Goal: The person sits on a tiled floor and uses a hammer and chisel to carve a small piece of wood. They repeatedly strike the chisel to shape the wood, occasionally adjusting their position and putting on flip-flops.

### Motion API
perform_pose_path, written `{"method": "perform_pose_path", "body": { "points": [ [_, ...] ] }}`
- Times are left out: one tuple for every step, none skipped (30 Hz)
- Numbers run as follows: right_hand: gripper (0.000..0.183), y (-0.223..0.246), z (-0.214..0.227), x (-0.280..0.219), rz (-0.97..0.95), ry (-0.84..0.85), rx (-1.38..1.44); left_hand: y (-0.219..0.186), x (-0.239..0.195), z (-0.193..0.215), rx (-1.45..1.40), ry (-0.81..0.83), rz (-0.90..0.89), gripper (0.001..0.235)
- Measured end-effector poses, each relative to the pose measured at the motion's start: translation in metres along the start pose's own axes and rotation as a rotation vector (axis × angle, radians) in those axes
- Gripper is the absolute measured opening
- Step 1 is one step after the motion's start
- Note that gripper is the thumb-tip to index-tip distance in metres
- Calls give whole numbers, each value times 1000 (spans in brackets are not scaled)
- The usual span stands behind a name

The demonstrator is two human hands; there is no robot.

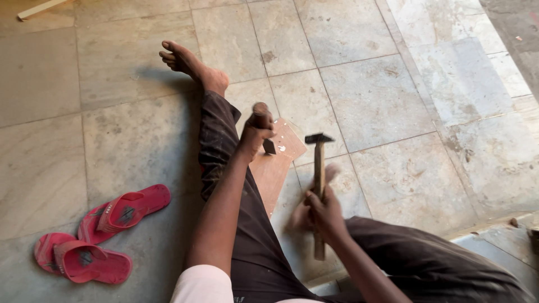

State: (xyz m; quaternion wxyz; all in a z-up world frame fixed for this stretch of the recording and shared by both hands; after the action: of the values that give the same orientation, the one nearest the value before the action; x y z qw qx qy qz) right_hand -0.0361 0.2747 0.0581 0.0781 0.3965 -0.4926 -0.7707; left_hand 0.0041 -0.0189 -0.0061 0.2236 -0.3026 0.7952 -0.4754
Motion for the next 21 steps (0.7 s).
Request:
{"method": "perform_pose_path", "body": {
  "points": [
    [19, -19, -9, 9, 37, 8, 43, -6, -3, 3, 4, -25, -6, 32],
    [18, -36, -17, 19, 75, 16, 87, -13, -4, 6, 7, -49, -13, 31],
    [19, -52, -24, 29, 81, -13, 105, -18, -5, 7, 10, -73, -19, 30],
    [19, -66, -33, 37, 84, -42, 124, -22, -6, 6, -6, -77, -14, 30],
    [21, -78, -41, 44, 88, -71, 142, -24, -8, 4, -23, -81, -8, 31],
    [24, -88, -48, 50, 65, -109, 135, -27, -9, 3, -38, -85, -3, 31],
    [28, -95, -54, 55, 41, -146, 129, -30, -10, 2, 0, -78, -22, 29],
    [32, -101, -59, 59, 15, -181, 117, -31, -13, -1, 34, -76, -39, 28],
    [33, -106, -65, 62, 5, -202, 76, -33, -15, -2, 69, -73, -55, 26],
    [34, -108, -68, 65, -4, -221, 28, -34, -18, -4, 65, -76, -46, 26],
    [35, -111, -71, 67, -13, -240, -19, -36, -20, -5, 62, -78, -37, 26],
    [35, -112, -75, 69, -3, -241, -30, -38, -22, -6, 59, -83, -29, 25],
    [34, -113, -78, 70, 7, -243, -40, -39, -23, -7, 47, -92, -21, 25],
    [33, -112, -83, 72, 15, -245, -47, -40, -25, -7, 38, -99, -11, 25],
    [33, -112, -87, 72, -7, -230, -53, -41, -25, -8, 29, -107, -1, 25],
    [33, -113, -91, 71, -32, -221, -53, -42, -25, -7, 34, -95, -14, 24],
    [33, -113, -94, 71, -57, -211, -53, -42, -24, -7, 40, -82, -27, 23],
    [32, -114, -95, 71, -73, -207, -13, -42, -24, -8, 43, -65, -35, 22],
    [30, -114, -96, 72, -89, -202, 28, -41, -23, -7, 33, -84, -24, 23],
    [29, -115, -96, 75, -101, -202, 67, -40, -19, -6, 20, -100, -15, 24],
    [31, -116, -98, 80, -90, -214, 109, -40, -16, -6, 7, -116, -6, 26]
  ]
}}
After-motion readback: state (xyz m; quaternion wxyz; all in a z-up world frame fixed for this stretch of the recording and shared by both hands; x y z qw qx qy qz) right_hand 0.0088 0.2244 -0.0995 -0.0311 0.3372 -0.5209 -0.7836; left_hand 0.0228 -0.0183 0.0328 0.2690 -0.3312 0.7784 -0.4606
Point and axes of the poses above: each hand's wrist, its own x-axis towards the middle knuckle, its own z-axis out of the back of the hand, y = z × x, the point moved 3 cm from there along x, towards the middle knuckle, and after that the axes turned 2 degrees about -y, right-handed, at the moved point
